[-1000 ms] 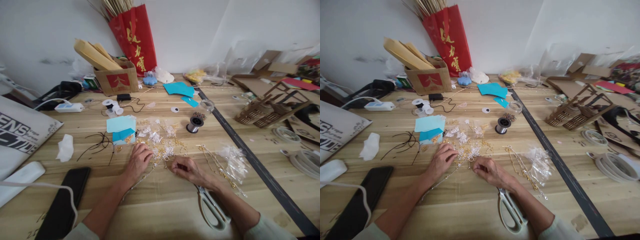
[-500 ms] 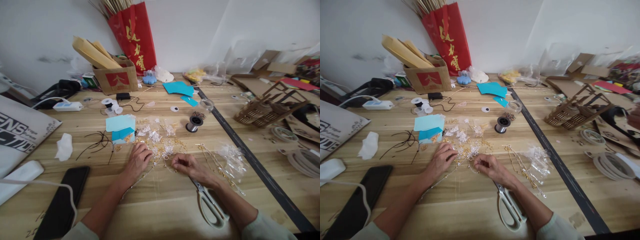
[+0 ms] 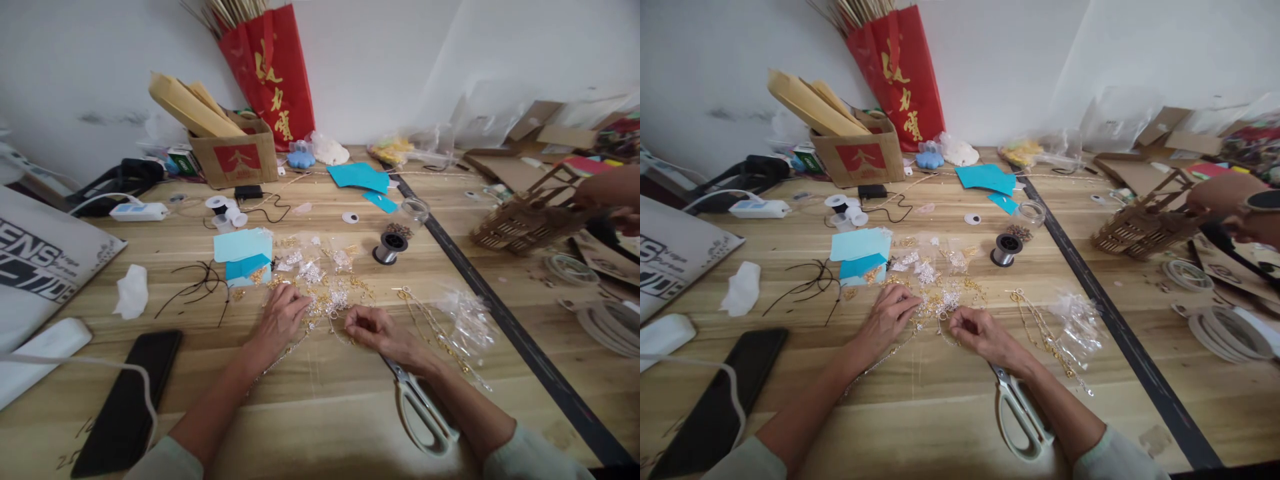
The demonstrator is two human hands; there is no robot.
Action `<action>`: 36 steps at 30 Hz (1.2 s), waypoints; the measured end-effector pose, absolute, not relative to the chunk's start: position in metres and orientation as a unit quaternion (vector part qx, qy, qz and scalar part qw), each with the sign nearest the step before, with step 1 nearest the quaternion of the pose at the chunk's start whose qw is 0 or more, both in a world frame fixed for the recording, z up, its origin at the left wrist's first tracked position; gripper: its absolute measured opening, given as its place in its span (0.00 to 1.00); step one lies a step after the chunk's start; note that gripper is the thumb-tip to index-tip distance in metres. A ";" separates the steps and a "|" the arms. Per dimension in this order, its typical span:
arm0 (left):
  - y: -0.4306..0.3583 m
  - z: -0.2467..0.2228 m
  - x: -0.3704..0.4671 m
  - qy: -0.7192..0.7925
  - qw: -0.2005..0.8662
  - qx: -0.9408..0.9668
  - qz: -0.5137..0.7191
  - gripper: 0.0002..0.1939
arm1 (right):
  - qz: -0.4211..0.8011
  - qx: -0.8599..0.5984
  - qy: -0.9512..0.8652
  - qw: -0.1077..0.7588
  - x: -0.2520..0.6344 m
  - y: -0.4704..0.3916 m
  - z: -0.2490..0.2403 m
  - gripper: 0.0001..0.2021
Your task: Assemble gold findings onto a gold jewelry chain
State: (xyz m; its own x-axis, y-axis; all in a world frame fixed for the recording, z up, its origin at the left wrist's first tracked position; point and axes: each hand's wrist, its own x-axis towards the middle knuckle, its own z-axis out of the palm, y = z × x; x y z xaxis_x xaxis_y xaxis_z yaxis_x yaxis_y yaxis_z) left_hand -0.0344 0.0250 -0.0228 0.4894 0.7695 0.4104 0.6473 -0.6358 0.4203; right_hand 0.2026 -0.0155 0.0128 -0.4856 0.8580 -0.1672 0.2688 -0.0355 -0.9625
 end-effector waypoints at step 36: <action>0.028 -0.026 -0.034 0.419 0.082 0.858 0.286 0.08 | 0.616 -0.411 -0.624 0.248 0.201 -0.016 0.009 0.11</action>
